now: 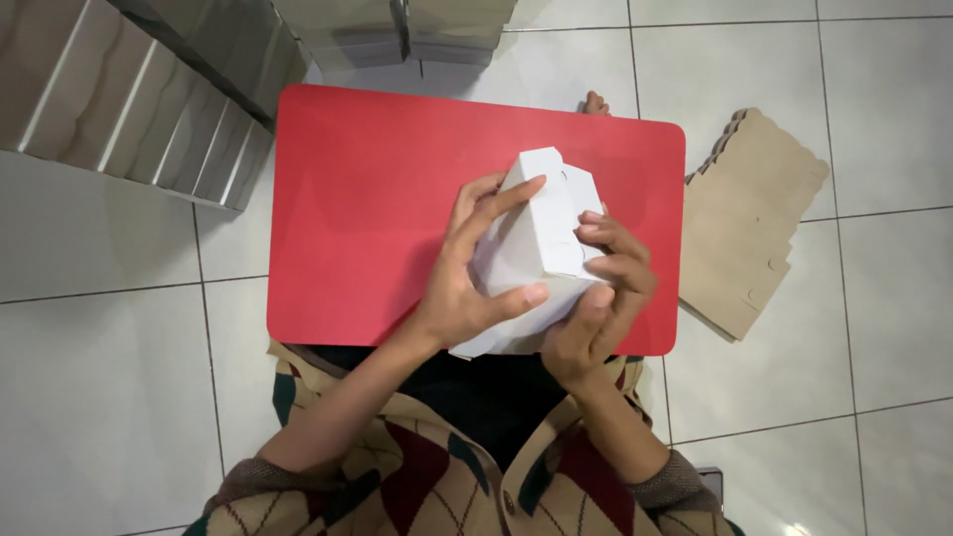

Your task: The person assembles small white cardboard boxes by folding flat pieces and inserting tabs into slots. They repeatedly pick up flat pieces from a stack, fold them into box shapes, and place the finished boxes into a nearby metal rack.

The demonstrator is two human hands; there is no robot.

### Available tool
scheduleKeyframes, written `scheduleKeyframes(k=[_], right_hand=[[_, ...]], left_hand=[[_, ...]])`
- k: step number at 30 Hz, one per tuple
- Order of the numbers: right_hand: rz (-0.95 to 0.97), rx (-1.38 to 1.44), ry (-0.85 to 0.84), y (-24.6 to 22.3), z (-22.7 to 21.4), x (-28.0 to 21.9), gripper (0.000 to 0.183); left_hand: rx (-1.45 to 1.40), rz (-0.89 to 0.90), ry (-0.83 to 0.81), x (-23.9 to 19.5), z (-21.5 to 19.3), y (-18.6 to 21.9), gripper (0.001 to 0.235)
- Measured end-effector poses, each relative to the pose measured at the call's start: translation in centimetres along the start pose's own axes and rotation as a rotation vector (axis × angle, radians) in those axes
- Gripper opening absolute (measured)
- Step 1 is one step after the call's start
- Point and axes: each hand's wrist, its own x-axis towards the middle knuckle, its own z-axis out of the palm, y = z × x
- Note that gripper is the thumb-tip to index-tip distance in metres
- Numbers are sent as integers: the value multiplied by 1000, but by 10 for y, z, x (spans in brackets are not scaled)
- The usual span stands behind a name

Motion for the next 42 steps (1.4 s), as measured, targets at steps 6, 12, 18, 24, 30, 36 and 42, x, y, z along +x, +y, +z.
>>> scheduleKeyframes(k=[6, 12, 18, 24, 30, 36, 42], right_hand=[[27, 30, 15, 0, 5, -5, 37], [153, 146, 111, 23, 7, -5, 56], [453, 179, 188, 67, -4, -32, 75], [554, -135, 48, 129, -12, -97, 56], [404, -148, -105, 75, -30, -38, 66], [663, 2, -618, 91, -36, 26, 53], [1005, -157, -591, 54, -13, 41, 62]], left_hand=[[37, 9, -7, 0, 5, 7, 87], [277, -41, -179, 7, -2, 22, 89], [450, 60, -221, 23, -17, -10, 79], [651, 77, -291, 38, -23, -55, 90], [670, 27, 281, -16, -14, -33, 88], [394, -96, 289, -45, 33, -53, 104], [239, -101, 396, -33, 31, -85, 77]])
